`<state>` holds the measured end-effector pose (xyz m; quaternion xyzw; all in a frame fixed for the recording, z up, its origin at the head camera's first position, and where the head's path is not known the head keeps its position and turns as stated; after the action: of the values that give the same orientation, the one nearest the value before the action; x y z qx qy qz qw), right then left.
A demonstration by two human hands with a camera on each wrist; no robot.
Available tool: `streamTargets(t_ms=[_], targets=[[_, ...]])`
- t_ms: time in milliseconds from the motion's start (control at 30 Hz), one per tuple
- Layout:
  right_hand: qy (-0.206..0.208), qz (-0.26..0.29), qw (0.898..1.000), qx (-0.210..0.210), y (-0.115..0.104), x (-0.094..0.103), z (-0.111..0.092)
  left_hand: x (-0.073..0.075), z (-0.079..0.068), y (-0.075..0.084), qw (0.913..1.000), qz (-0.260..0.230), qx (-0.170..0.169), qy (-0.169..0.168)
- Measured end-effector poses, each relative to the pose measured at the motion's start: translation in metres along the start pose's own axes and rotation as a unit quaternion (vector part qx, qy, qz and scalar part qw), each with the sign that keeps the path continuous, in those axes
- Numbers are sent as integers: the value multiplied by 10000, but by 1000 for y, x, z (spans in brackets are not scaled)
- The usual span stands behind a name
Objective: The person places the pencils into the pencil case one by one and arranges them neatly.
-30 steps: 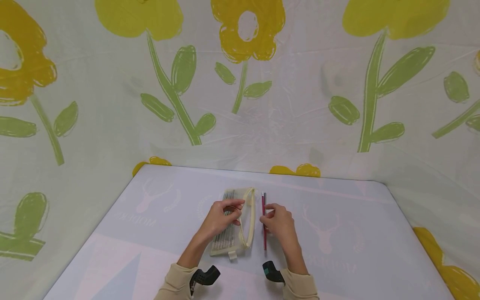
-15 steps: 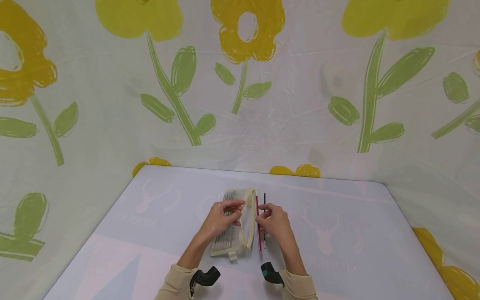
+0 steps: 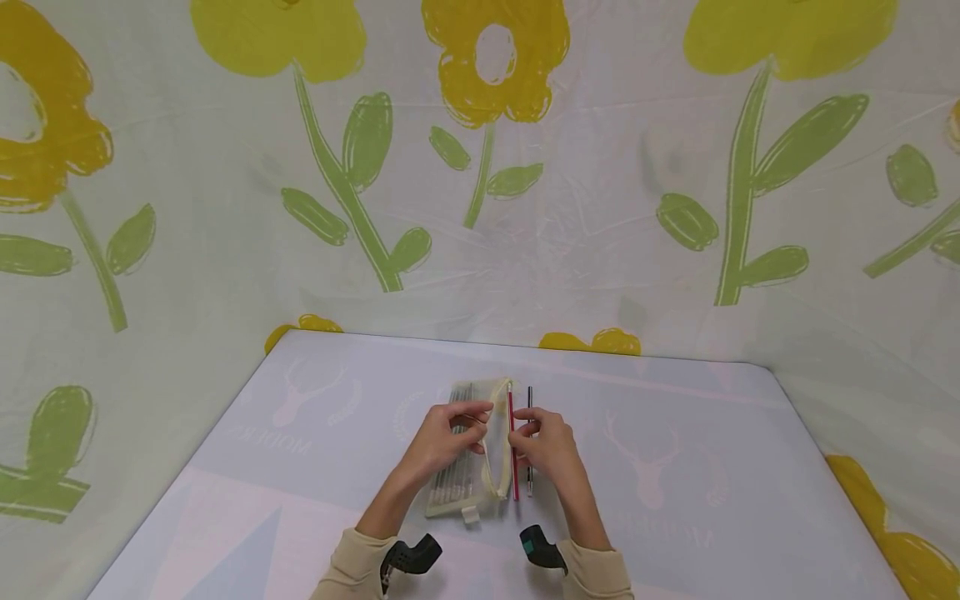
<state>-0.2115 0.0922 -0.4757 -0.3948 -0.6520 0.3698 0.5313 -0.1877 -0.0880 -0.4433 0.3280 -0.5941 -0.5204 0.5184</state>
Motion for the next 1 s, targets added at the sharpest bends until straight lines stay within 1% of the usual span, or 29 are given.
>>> streamTargets(t_ms=[200, 300, 333, 467, 533, 567, 667, 800, 1000], targets=[[-22, 140, 9999, 10, 0, -2, 0, -5, 9, -23, 10000, -50, 13, 0], [-49, 227, 9997, -1, 0, -3, 0, -5, 11, -29, 9999, -137, -19, -13], [-46, 261, 9996, -17, 0, -4, 0, -5, 9, -25, 9999, -132, -33, -23], [31, 316, 9995, -29, 1, -5, 1, -6, 9, -25, 9999, -124, -48, -51], [61, 334, 9994, -2, 1, -6, 1, -6, 9, -24, 10000, -60, -3, -45], [79, 345, 9994, 5, 1, -6, 1, -7, 10, -28, 10000, -45, 12, -45], [92, 390, 9992, 66, 1, -6, 1, -8, 11, -28, 10000, 45, 26, -60], [91, 444, 9989, 131, 0, -7, 1, -9, 12, -27, 9999, 105, -44, -101], [121, 446, 9988, 130, 0, -9, 1, -11, 11, -28, 9998, 133, -60, -136]])
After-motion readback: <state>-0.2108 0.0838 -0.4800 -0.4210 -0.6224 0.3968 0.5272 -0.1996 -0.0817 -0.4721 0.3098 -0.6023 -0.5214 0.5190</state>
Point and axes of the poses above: each hand's wrist, its own z-axis towards the middle knuckle, its own x-axis out of the back of the hand, y = z × x, the point moved 2 cm from there along z, towards the middle knuckle, and after that the axes turned 6 degrees about z, right-handed, at the moved point
